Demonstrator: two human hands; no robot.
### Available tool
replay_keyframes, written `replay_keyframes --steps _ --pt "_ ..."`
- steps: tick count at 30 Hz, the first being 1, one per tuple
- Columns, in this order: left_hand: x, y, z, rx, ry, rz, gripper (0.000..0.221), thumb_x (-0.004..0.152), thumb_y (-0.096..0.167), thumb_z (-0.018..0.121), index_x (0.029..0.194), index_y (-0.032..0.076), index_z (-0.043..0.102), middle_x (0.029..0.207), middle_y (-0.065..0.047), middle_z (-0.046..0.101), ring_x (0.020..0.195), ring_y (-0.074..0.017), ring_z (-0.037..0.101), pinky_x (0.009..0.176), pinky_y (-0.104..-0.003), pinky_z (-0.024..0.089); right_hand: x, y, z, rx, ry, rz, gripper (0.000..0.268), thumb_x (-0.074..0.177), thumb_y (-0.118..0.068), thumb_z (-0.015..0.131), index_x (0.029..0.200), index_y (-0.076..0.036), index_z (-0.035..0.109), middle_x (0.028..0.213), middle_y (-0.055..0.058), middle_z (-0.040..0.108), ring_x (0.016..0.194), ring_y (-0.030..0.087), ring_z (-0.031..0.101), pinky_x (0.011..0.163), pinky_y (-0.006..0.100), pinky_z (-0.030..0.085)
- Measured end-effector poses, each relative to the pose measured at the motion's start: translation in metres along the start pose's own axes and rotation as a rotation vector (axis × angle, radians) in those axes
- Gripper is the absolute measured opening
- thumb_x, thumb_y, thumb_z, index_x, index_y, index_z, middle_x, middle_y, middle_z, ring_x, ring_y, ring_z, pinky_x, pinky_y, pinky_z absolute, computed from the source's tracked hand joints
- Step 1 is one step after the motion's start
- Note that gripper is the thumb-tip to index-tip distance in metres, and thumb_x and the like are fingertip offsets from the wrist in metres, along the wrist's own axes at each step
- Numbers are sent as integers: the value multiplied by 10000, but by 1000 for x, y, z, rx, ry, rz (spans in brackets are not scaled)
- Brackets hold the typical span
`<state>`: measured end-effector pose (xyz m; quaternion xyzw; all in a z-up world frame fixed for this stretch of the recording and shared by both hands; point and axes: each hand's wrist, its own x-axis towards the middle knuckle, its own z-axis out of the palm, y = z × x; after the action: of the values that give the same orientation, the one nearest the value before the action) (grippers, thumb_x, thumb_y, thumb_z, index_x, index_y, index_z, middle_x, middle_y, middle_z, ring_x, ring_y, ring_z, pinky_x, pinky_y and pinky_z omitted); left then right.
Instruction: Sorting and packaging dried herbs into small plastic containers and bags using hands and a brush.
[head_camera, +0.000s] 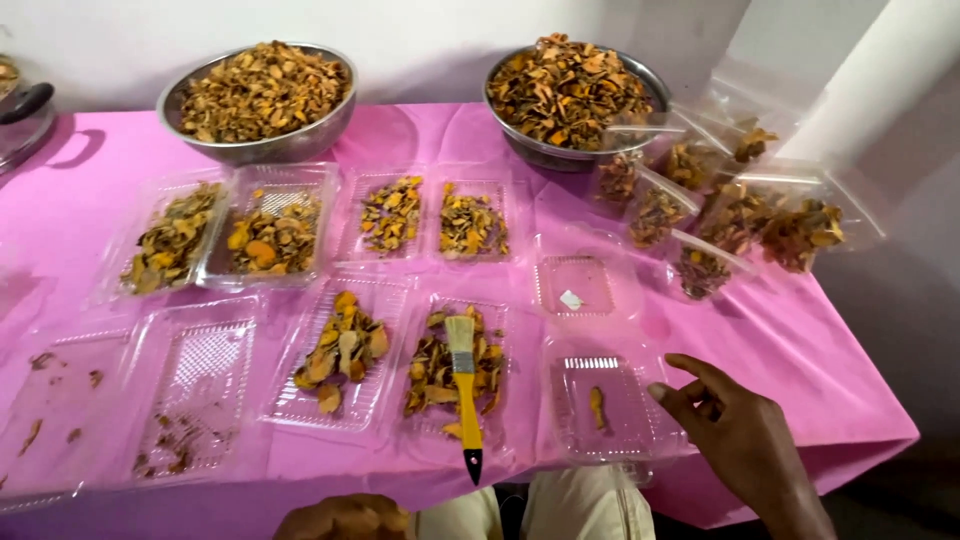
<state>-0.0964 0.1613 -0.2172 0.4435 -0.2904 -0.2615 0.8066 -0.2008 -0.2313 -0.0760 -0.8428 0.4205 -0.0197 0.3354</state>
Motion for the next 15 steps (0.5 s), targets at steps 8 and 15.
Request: replay_keyframes --steps 8,15 --pt "-23 -24 -27 66 158 -118 392 863 87 758 1129 -200 743 1150 -305 795 951 -412 866 928 -474 659 4 -1 4 -13 22 -36 619 870 -393 697 1470 -268 608 1048 73 819 828 216 749 782 371 640" --pt "-17 -26 24 461 90 -237 411 864 252 767 1250 131 693 1143 -111 845 1005 -208 842 896 -265 617 -6 -1 13 -257 235 -317 620 894 -453 612 1469 -226 576 1207 33 754 935 224 763 769 450 668"
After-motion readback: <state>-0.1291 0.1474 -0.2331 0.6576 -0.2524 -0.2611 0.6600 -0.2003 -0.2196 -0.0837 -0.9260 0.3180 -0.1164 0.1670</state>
